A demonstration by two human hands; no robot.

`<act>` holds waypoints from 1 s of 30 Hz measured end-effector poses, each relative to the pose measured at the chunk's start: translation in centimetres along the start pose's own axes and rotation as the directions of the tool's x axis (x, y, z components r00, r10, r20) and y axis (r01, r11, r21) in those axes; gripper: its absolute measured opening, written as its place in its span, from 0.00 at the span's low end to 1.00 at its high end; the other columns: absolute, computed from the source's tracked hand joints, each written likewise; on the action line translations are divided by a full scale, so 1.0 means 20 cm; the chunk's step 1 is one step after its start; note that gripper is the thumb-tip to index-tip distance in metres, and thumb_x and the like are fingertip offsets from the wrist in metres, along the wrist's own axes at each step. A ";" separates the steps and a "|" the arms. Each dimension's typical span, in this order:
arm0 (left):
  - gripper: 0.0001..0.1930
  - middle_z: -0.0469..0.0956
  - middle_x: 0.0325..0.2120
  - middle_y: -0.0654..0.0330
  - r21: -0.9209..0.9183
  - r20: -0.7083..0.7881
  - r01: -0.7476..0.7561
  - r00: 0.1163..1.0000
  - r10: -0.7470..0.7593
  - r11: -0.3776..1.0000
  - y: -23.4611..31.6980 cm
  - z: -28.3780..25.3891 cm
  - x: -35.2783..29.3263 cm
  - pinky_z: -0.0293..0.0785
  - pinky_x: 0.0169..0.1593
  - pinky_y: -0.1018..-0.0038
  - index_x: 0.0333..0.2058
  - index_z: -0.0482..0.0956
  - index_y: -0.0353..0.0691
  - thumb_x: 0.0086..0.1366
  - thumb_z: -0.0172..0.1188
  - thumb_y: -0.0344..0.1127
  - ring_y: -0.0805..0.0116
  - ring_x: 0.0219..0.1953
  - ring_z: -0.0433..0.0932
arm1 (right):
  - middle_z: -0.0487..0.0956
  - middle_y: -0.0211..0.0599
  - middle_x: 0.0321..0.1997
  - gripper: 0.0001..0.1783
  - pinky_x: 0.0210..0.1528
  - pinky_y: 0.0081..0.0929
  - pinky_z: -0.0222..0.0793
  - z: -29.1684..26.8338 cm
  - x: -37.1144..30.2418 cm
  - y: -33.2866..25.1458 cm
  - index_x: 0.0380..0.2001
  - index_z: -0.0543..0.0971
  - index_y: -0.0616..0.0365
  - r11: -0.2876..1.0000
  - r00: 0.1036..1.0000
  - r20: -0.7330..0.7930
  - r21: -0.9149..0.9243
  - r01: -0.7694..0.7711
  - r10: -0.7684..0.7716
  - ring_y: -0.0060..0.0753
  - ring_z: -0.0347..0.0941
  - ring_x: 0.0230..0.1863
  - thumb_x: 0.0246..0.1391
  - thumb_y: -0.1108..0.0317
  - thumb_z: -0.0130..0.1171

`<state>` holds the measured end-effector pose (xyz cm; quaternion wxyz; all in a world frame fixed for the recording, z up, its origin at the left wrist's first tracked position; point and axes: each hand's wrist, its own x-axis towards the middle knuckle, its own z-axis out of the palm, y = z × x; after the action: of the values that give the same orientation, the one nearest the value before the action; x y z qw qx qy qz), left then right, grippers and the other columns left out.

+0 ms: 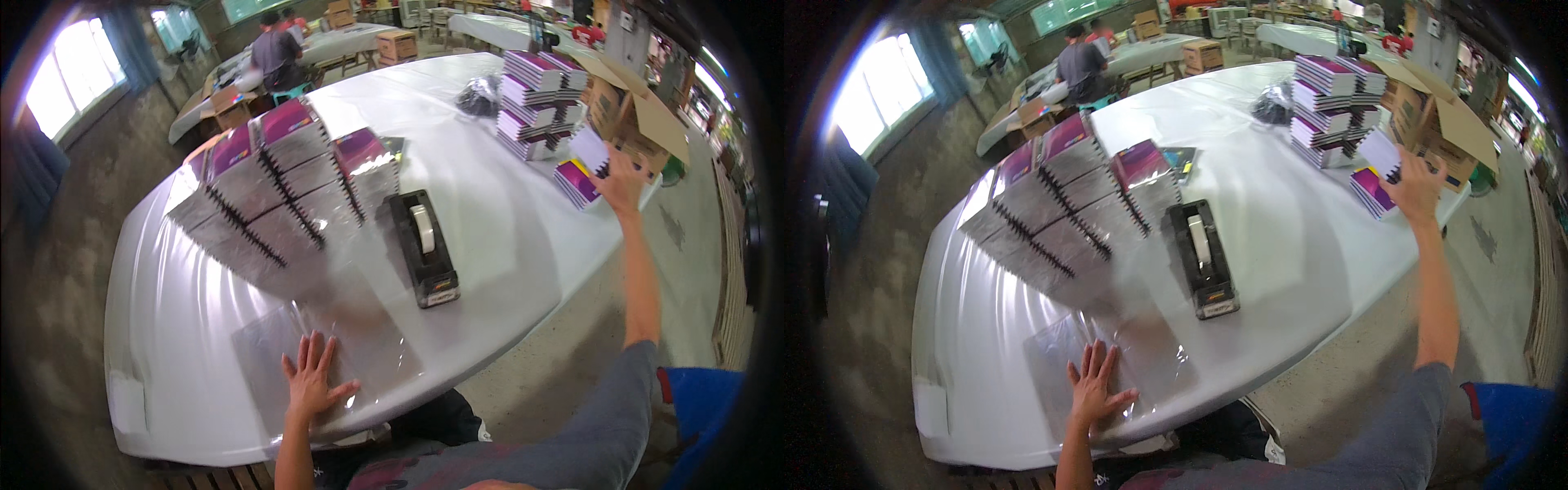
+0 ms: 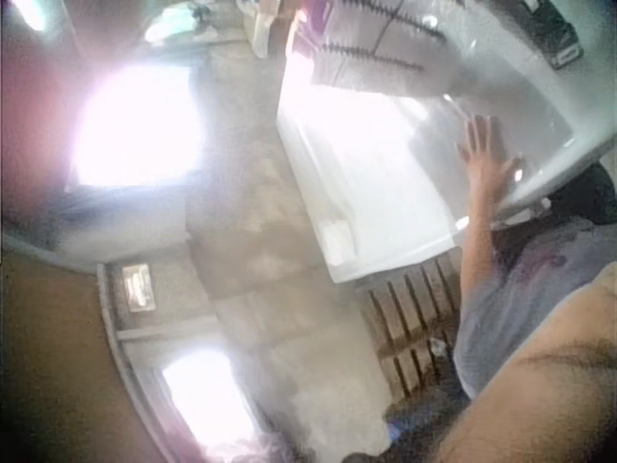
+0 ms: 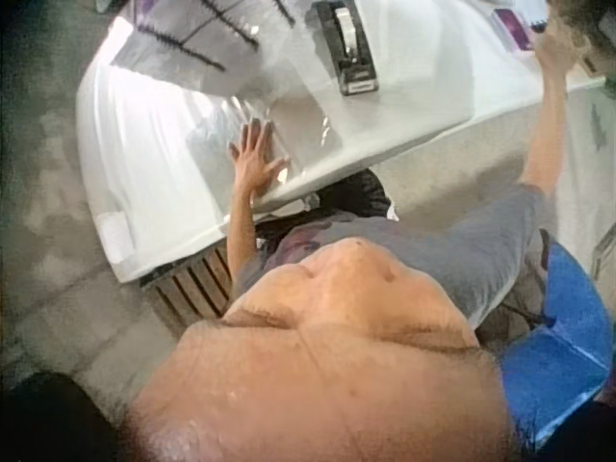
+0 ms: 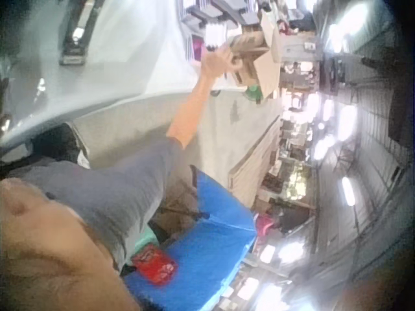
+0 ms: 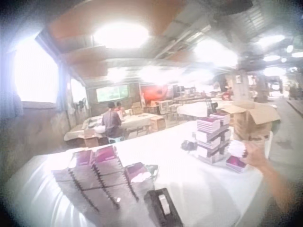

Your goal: The person wraps spiral-bound notebooks in clear plastic bags using a tape dispenser. They place each notebook into a bag, seal it with tape, and stack the finished units on the table.

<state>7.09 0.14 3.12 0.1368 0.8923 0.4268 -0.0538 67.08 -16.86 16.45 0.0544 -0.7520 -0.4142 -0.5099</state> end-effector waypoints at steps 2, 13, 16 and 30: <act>0.57 0.38 0.68 0.56 -0.011 -0.035 -0.039 0.999 0.039 0.999 -0.03 0.04 0.01 0.26 0.63 0.41 0.66 0.46 0.54 0.42 0.53 0.78 0.54 0.70 0.34 | 0.78 0.30 0.39 0.38 0.57 0.42 0.52 -0.20 0.07 -0.08 0.49 0.73 0.53 0.996 0.990 -0.128 0.063 0.063 -0.054 0.28 0.73 0.40 0.33 0.51 0.71; 0.71 0.43 0.67 0.48 -0.581 -0.613 -0.465 0.790 0.018 0.668 -0.09 -0.20 -0.14 0.40 0.67 0.54 0.66 0.32 0.43 0.32 0.75 0.57 0.49 0.68 0.41 | 0.79 0.30 0.34 0.39 0.49 0.37 0.58 -1.17 0.27 -1.23 0.43 0.77 0.55 0.265 0.879 -0.174 0.911 0.315 -0.444 0.28 0.74 0.29 0.19 0.55 0.73; 0.71 0.51 0.64 0.48 -0.647 -0.643 -0.547 0.766 0.004 0.532 -0.11 -0.24 -0.17 0.47 0.66 0.59 0.66 0.33 0.42 0.30 0.79 0.44 0.54 0.66 0.50 | 0.79 0.31 0.32 0.38 0.48 0.34 0.58 -1.18 0.18 -1.62 0.44 0.77 0.55 -0.045 0.825 -0.137 0.990 0.135 -0.548 0.30 0.74 0.30 0.22 0.55 0.74; 0.60 0.63 0.56 0.52 -0.843 -0.528 -0.537 0.821 -0.219 0.021 -0.12 0.05 -0.14 0.59 0.62 0.65 0.61 0.51 0.38 0.30 0.81 0.41 0.62 0.58 0.63 | 0.62 0.42 0.59 0.72 0.63 0.34 0.54 -0.99 -0.49 -2.35 0.66 0.43 0.55 -0.404 0.796 0.349 0.719 -0.566 -0.494 0.37 0.61 0.59 0.20 0.63 0.81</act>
<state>3.40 -0.84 2.24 0.5945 0.5607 0.2487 0.5198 19.54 -1.92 1.86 0.5427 -0.4671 -0.5980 0.3601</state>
